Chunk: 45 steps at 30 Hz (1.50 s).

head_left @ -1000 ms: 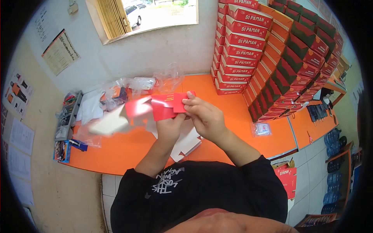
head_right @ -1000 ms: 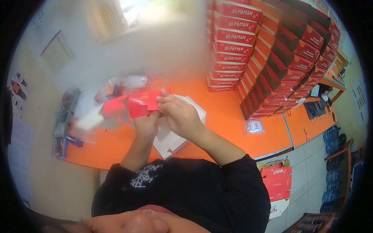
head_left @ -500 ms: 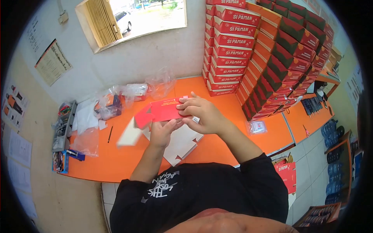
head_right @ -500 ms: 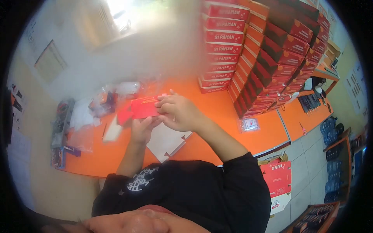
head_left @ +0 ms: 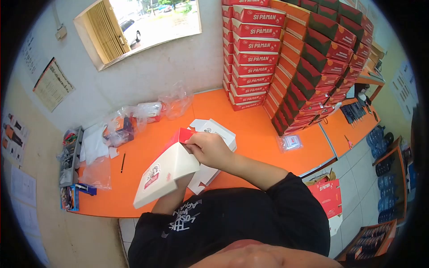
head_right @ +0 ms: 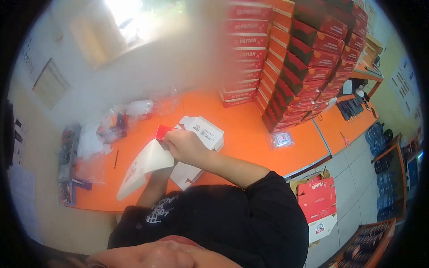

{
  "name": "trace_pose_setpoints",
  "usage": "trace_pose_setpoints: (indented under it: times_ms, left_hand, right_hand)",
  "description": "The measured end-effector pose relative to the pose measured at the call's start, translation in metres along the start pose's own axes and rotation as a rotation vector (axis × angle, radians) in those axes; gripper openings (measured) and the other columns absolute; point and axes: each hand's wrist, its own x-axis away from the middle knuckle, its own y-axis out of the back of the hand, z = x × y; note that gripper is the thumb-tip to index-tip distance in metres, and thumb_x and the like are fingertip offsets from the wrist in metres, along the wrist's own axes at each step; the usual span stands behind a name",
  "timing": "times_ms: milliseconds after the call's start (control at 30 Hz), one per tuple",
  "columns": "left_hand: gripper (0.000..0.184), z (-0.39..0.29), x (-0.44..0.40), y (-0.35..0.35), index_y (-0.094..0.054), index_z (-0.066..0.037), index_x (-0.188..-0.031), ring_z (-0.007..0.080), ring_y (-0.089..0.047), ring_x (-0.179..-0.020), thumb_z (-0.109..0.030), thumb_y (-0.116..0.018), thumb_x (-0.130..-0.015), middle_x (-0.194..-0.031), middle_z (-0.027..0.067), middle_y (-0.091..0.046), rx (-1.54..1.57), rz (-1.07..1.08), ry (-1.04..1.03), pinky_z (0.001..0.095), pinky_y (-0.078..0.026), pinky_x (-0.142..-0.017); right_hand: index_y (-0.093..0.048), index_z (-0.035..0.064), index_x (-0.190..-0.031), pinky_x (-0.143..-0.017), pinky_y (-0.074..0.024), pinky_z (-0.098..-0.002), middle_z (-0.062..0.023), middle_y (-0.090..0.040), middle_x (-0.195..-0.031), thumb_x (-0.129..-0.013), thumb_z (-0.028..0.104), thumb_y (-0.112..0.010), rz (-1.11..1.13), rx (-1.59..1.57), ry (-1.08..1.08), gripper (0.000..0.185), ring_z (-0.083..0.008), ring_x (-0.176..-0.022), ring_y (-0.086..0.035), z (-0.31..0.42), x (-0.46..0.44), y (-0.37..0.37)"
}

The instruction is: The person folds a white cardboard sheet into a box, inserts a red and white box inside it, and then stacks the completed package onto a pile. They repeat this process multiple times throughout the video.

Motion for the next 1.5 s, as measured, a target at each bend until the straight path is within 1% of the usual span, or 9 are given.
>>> trace_pose_setpoints:
  times_ms: [300,400,533,767,1033,1100,1367,1433,1500]
  left_hand:
    - [0.072,-0.036,-0.029,0.003,-0.023,-0.004,-0.136,0.0349,-0.038,-0.122,-0.023,-0.063,-0.079,-0.133,0.0187,-0.035,-0.007,0.130,0.256,0.0472,-0.036,-0.098]
    - [0.073,-0.054,-0.009,-0.019,-0.029,-0.012,-0.136,0.0389,-0.022,-0.130,-0.017,-0.067,-0.073,-0.140,0.0155,-0.027,-1.788,0.805,-0.045,0.0554,-0.019,-0.103]
    - [0.070,-0.017,-0.013,0.013,-0.031,-0.022,-0.136,0.0440,-0.027,-0.126,-0.017,-0.065,-0.074,-0.140,0.0158,-0.028,-2.093,0.904,-0.343,0.0568,-0.021,-0.101]
    - [0.049,-0.057,-0.021,-0.025,-0.030,-0.001,-0.131,0.0288,-0.039,-0.121,-0.033,-0.029,-0.095,-0.131,0.0159,-0.039,0.517,0.236,0.115,0.0428,-0.031,-0.102]
    - [0.052,-0.038,-0.024,-0.016,-0.031,0.001,-0.130,0.0264,-0.037,-0.123,-0.036,-0.030,-0.094,-0.131,0.0154,-0.038,-0.167,0.039,-0.212,0.0416,-0.030,-0.102]
    - [0.046,-0.024,-0.019,-0.026,-0.034,0.002,-0.128,0.0254,-0.041,-0.119,-0.028,-0.040,-0.093,-0.128,0.0140,-0.042,0.793,0.397,-0.015,0.0409,-0.034,-0.099]
    - [0.030,-0.049,-0.022,-0.028,-0.049,0.005,-0.109,0.0209,-0.056,-0.099,0.004,-0.057,-0.080,-0.109,0.0116,-0.055,-0.577,-0.040,-0.392,0.0348,-0.047,-0.086]
    - [0.034,-0.041,-0.024,-0.039,-0.047,0.002,-0.111,0.0199,-0.056,-0.098,0.005,-0.057,-0.078,-0.109,0.0118,-0.054,0.536,-0.025,0.125,0.0322,-0.047,-0.085]
    - [0.029,-0.029,-0.026,-0.029,-0.050,0.002,-0.109,0.0208,-0.056,-0.096,0.001,-0.055,-0.081,-0.107,0.0100,-0.055,-0.204,-0.011,-0.091,0.0339,-0.047,-0.082]
  right_hand:
    - [-0.060,0.0123,-0.113,-0.090,-0.0408,-0.0375,-0.0161,-0.055,-0.114,-0.071,0.020,-0.069,0.104,0.151,0.177,0.043,-0.0313,-0.105,-0.053,-0.031,-0.018,0.054]
    - [-0.054,0.0117,-0.120,-0.086,-0.0447,-0.0363,-0.0175,-0.044,-0.125,-0.076,0.022,-0.065,0.168,-0.196,-0.209,0.046,-0.0296,-0.101,-0.055,-0.058,-0.037,0.099]
    - [-0.052,0.0082,-0.119,-0.081,-0.0477,-0.0327,-0.0104,-0.045,-0.122,-0.079,0.015,-0.059,0.312,-0.624,-0.617,0.041,-0.0228,-0.102,-0.056,-0.035,-0.046,0.119]
    - [-0.057,0.0088,-0.097,-0.095,-0.0381,-0.0480,-0.0120,-0.048,-0.122,-0.077,0.018,-0.064,0.286,0.379,0.712,0.023,-0.0332,-0.118,-0.042,0.026,-0.022,0.076]
    - [-0.060,0.0029,-0.097,-0.087,-0.0467,-0.0411,-0.0136,-0.060,-0.101,-0.073,0.011,-0.067,-0.133,-0.279,0.462,0.027,-0.0320,-0.100,-0.058,0.053,-0.017,0.081]
    - [-0.061,0.0007,-0.095,-0.085,-0.0485,-0.0355,-0.0137,-0.061,-0.099,-0.069,0.005,-0.070,-0.195,-0.124,0.322,0.028,-0.0292,-0.098,-0.060,0.053,-0.028,0.070]
    - [-0.062,0.0016,-0.080,-0.082,-0.0508,-0.0345,-0.0082,-0.062,-0.094,-0.068,0.003,-0.067,0.022,0.097,0.480,0.013,-0.0253,-0.095,-0.060,0.029,-0.028,0.082]
    - [-0.062,0.0022,-0.081,-0.082,-0.0506,-0.0348,-0.0078,-0.062,-0.094,-0.070,0.005,-0.066,-0.017,0.028,0.329,0.013,-0.0253,-0.095,-0.060,0.026,-0.025,0.070]
    - [-0.061,0.0028,-0.082,-0.082,-0.0504,-0.0351,-0.0075,-0.062,-0.094,-0.072,0.008,-0.066,-0.056,-0.037,0.202,0.012,-0.0254,-0.094,-0.060,0.021,-0.025,0.062]
